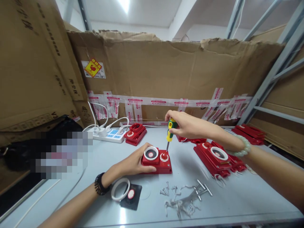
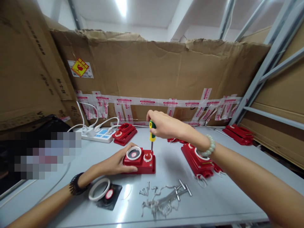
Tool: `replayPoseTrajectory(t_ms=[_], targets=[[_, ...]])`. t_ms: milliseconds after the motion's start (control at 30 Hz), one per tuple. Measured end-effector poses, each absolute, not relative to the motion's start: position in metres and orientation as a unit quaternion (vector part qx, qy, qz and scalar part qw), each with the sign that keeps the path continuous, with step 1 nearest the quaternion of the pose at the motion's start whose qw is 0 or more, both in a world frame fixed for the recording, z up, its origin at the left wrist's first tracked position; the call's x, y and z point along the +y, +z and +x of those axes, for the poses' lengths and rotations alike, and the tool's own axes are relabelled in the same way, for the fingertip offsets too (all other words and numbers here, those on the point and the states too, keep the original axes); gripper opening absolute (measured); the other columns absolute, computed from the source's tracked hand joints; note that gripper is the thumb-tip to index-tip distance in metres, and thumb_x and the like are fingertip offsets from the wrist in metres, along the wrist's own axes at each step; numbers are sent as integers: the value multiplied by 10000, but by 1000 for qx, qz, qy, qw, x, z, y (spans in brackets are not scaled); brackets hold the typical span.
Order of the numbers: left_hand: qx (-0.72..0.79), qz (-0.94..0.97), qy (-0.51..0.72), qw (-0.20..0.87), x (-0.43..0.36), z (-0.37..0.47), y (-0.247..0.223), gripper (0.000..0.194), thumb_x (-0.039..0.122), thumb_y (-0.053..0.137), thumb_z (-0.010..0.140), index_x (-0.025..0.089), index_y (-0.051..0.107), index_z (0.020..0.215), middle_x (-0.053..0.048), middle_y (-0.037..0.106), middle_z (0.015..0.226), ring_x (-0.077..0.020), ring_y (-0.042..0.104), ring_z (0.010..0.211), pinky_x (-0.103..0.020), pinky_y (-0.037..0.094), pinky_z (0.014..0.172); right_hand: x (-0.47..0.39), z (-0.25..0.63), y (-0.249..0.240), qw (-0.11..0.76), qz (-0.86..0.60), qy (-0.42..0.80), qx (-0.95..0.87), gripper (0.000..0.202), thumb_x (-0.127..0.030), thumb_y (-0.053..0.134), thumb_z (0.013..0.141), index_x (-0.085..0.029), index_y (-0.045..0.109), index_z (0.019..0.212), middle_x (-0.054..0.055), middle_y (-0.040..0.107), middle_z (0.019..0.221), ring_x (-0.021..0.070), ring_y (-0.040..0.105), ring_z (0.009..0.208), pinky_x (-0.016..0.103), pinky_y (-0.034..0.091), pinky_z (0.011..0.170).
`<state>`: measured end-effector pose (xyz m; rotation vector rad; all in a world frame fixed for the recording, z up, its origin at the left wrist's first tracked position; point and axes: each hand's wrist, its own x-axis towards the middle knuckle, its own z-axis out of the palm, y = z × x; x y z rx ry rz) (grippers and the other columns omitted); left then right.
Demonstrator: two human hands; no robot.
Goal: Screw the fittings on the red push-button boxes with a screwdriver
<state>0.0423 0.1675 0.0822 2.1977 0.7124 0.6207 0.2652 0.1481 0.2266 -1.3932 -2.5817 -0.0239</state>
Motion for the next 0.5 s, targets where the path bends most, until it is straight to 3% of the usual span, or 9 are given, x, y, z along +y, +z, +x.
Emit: replayPoseTrajectory(t_ms=[67,200,300,400,500], targets=[[274,856,243,365,168,42,82,472,368,697,730,200,435,1086,-50,541,1039,-218,550,924,-347,461,813,148,264,222,85,-478,-8,-874,199,-305,480,840,-172,473,989,68,616,848,166,548,671,286,379,587],[276,855,241,368,168,42,81,479,370,699,726,200,437,1088,-54,541,1047,-223,552,930,-356,459,820,151,257,211,73,-538,-168,-823,427,-518,331,902,-131,512,896,120,609,717,229,558,639,317,319,530],[275,855,243,365,168,42,82,486,373,703,725,206,432,1093,-52,543,1062,-227,551,949,-353,450,834,152,256,211,85,-540,-168,-821,358,-427,301,928,-144,513,873,113,613,719,212,552,629,311,307,533],[272,858,243,362,168,42,82,490,378,703,725,202,431,1092,-53,545,1052,-224,551,936,-344,452,821,147,258,219,102,-497,-61,-859,158,-280,400,867,-163,484,934,78,622,800,165,538,630,283,327,541],[274,857,241,365,168,42,82,479,376,700,729,197,434,1084,-52,549,1031,-215,553,911,-332,456,798,144,258,222,98,-493,-37,-863,137,-233,423,826,-164,475,933,68,617,800,151,528,602,276,317,520]])
